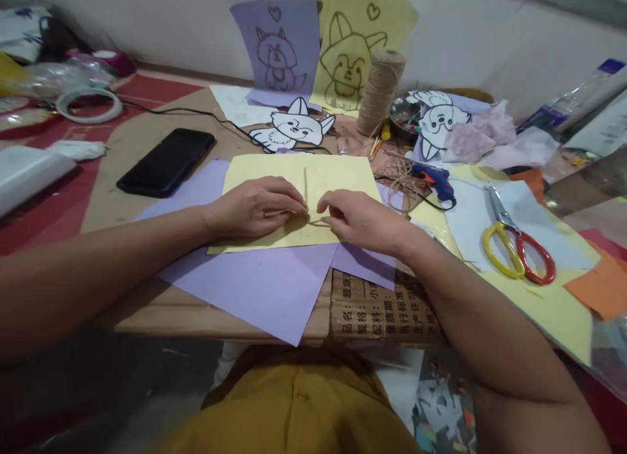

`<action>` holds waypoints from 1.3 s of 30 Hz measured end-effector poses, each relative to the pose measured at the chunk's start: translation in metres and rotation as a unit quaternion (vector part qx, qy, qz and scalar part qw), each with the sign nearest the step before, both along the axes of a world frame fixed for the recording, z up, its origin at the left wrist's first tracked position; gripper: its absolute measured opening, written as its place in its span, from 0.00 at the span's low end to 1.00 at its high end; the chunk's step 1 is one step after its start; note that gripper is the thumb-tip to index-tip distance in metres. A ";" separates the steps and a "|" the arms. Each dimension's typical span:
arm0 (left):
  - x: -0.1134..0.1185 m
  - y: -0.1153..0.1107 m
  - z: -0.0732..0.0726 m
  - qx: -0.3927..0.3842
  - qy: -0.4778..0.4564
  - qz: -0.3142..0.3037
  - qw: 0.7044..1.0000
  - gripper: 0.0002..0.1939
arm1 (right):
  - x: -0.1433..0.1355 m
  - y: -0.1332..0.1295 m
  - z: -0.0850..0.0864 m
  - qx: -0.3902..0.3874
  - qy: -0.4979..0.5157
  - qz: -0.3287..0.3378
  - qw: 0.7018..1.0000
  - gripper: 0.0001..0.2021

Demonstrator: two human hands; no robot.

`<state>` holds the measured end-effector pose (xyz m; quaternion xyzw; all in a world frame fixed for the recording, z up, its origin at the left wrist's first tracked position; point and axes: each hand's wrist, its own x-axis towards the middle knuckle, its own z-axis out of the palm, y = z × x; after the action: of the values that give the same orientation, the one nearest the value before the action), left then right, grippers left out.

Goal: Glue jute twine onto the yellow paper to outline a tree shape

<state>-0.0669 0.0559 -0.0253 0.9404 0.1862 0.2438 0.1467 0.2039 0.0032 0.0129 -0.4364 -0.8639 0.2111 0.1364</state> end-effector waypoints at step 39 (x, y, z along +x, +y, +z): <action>0.000 -0.008 0.004 0.234 0.112 -0.076 0.963 0.14 | -0.006 0.001 -0.006 0.031 0.106 0.039 0.993 0.06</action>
<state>-0.0670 0.0483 -0.0215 0.9812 0.0672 0.1621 -0.0807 0.1977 0.0044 0.0071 -0.3733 -0.8668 0.2350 0.2325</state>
